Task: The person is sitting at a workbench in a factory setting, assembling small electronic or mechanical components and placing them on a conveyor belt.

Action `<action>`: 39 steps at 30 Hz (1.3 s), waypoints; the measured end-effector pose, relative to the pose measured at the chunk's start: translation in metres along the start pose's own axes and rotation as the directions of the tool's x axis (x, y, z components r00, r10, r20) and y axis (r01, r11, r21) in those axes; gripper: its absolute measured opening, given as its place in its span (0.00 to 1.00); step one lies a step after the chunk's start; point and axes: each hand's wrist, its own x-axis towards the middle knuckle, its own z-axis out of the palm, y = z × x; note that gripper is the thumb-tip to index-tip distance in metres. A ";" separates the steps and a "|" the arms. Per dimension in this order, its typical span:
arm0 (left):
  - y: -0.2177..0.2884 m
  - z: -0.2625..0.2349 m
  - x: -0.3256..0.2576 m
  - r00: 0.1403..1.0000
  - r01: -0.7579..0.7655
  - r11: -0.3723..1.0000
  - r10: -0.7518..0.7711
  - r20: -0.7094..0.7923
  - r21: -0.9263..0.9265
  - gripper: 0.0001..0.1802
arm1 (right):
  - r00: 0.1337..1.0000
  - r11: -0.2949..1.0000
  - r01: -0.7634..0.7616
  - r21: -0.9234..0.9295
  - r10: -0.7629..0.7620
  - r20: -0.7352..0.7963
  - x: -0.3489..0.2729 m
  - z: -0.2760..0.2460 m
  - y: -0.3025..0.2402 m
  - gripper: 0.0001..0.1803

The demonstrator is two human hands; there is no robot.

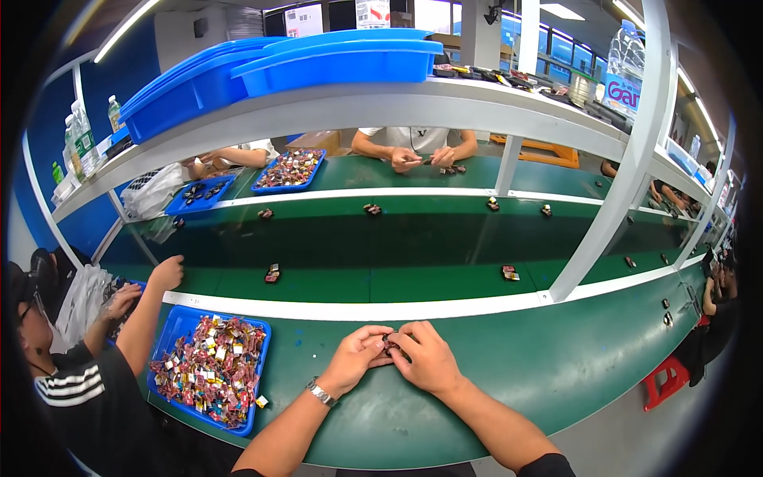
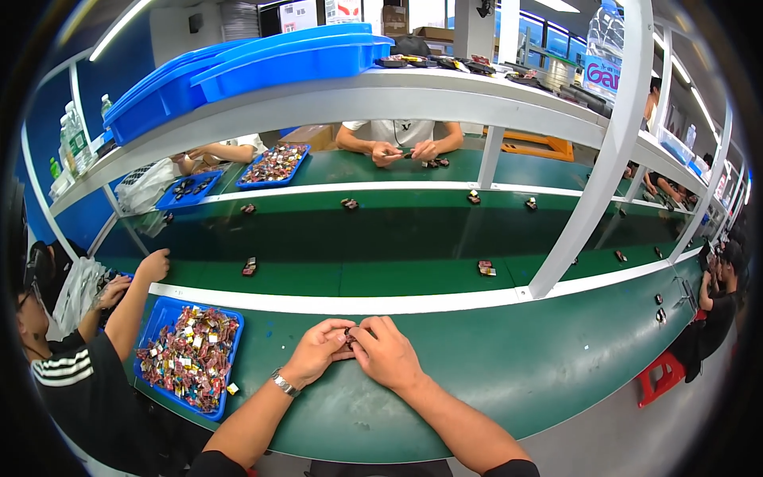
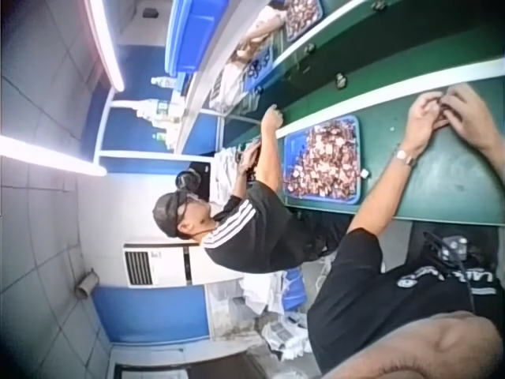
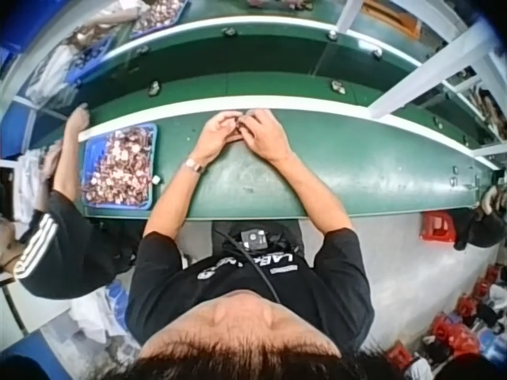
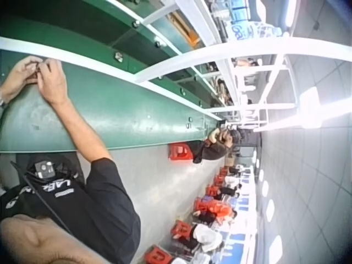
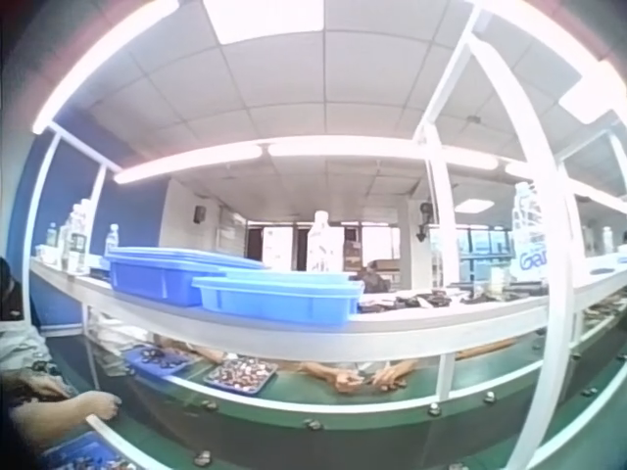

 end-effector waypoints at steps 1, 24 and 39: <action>0.000 0.000 0.001 1.000 -0.001 1.000 0.001 0.005 -0.003 0.16 | 1.000 1.000 0.003 -0.003 -0.003 0.001 -0.001 0.000 0.001 0.14; 0.006 0.006 0.000 1.000 0.022 0.999 -0.022 -0.007 0.032 0.15 | 0.995 0.995 0.091 -0.050 -0.090 0.033 0.002 -0.007 0.005 0.11; 0.000 0.010 0.001 0.997 -0.066 0.995 0.068 -0.023 0.070 0.12 | 0.999 0.997 -0.048 0.064 0.047 0.020 0.002 -0.004 0.005 0.11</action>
